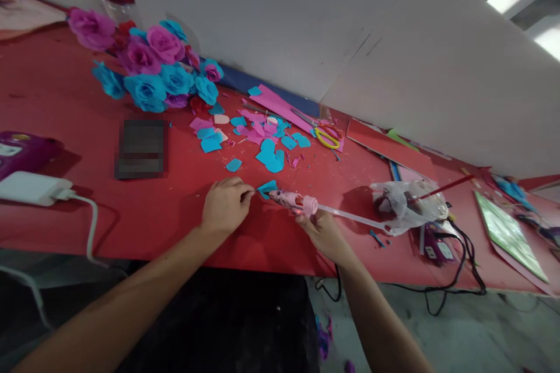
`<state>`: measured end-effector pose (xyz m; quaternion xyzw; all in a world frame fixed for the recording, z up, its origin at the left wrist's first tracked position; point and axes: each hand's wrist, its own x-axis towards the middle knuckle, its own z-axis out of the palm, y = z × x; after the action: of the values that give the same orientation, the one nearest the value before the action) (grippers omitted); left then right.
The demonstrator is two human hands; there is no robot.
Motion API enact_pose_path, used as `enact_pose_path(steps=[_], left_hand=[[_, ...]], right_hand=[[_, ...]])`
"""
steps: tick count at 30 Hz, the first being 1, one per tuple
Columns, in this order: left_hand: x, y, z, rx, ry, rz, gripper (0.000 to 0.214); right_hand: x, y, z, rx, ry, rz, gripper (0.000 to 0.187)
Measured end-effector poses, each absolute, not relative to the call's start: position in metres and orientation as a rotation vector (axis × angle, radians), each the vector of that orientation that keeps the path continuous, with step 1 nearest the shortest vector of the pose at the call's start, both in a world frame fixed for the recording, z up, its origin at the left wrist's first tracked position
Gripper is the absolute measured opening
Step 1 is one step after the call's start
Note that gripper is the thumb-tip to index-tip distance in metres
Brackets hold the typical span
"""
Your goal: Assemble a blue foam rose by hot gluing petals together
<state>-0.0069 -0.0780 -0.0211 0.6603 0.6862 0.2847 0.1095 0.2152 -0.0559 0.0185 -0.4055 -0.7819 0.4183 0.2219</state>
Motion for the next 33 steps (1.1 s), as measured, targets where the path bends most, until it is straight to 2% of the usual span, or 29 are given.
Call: enact_pose_path(steps=[12, 23, 33], left_hand=[[-0.007, -0.077, -0.023, 1.912, 2.007, 0.821, 0.021], [-0.006, -0.077, -0.021, 1.903, 2.016, 0.807, 0.020], [-0.006, -0.077, -0.024, 1.892, 2.035, 0.822, 0.019]], right_hand=[[0.201, -0.049, 0.018, -1.053, -2.148, 1.197, 0.032], [0.214, -0.054, 0.015, -1.243, -2.157, 1.098, 0.027], [0.226, -0.061, 0.013, -1.304, -2.172, 1.092, 0.030]])
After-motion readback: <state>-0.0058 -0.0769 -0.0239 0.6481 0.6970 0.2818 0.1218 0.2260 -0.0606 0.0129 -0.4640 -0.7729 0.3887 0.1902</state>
